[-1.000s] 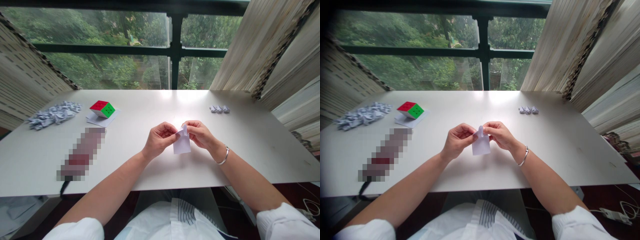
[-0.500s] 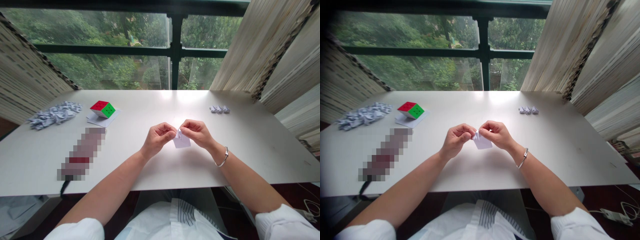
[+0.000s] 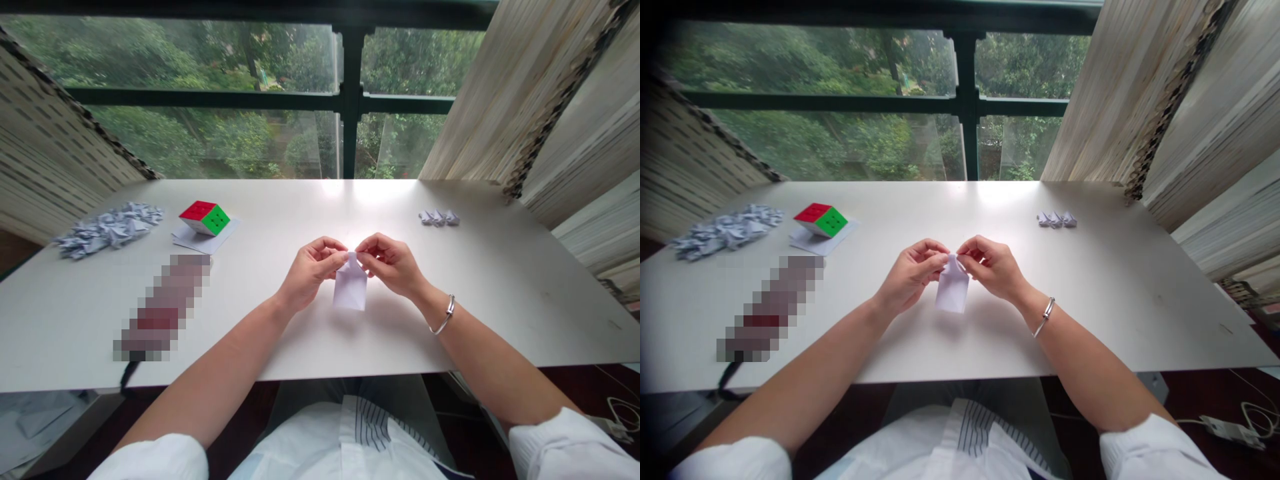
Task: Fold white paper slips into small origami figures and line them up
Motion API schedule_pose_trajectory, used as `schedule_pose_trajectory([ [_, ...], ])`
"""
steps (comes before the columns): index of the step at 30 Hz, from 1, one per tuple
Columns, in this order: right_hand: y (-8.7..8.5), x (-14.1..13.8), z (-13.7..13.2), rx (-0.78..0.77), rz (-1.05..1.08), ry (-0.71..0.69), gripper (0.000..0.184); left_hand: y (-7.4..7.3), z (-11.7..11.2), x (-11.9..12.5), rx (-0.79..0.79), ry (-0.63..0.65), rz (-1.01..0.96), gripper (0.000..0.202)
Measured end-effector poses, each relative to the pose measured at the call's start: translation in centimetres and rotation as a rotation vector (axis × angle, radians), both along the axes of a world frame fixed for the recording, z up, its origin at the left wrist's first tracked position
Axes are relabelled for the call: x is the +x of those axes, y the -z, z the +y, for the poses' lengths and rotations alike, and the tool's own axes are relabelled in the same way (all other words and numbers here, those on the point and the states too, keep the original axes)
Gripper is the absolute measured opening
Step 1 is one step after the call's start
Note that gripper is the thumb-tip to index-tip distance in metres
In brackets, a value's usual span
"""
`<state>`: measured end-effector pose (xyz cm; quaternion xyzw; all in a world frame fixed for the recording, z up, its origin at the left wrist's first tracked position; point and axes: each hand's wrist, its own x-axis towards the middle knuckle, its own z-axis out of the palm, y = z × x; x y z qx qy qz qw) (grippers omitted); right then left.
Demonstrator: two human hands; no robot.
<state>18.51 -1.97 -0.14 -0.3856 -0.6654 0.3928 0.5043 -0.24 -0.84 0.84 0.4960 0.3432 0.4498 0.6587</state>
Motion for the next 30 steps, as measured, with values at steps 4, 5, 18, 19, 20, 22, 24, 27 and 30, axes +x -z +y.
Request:
schedule_pose_trajectory([
  [4,0.1,0.0,0.0,-0.063,0.023,0.007,0.026,0.1,0.1,0.1,-0.022,-0.026,0.020,0.027],
  [5,0.0,0.1,-0.1,-0.063,0.028,0.012,0.028,0.2,0.1,0.1,-0.011,-0.044,0.030,0.027],
  [18,0.0,-0.2,-0.1,0.139,-0.122,0.039,0.012,0.7,-0.3,0.3,0.106,0.004,0.101,0.038],
  [19,0.0,-0.2,-0.1,0.147,-0.126,0.045,0.013,0.7,-0.3,0.3,0.111,0.014,0.115,0.040],
  [20,-0.1,-0.3,-0.2,0.154,-0.129,0.051,0.013,0.7,-0.4,0.3,0.118,0.017,0.131,0.040],
  [22,-0.2,-0.3,-0.2,0.157,-0.128,0.060,0.014,0.8,-0.4,0.4,0.133,0.017,0.154,0.038],
  [24,-0.3,-0.3,-0.3,0.154,-0.133,0.059,0.015,1.0,-0.4,0.4,0.158,0.026,0.187,0.038],
  [27,-0.3,-0.3,-0.3,0.167,-0.175,0.065,0.015,1.5,-0.3,0.3,0.235,0.001,0.292,0.035],
  [30,-0.1,-0.2,-0.2,0.210,-0.229,0.110,0.015,1.8,-0.3,0.2,0.281,-0.070,0.354,0.027],
])
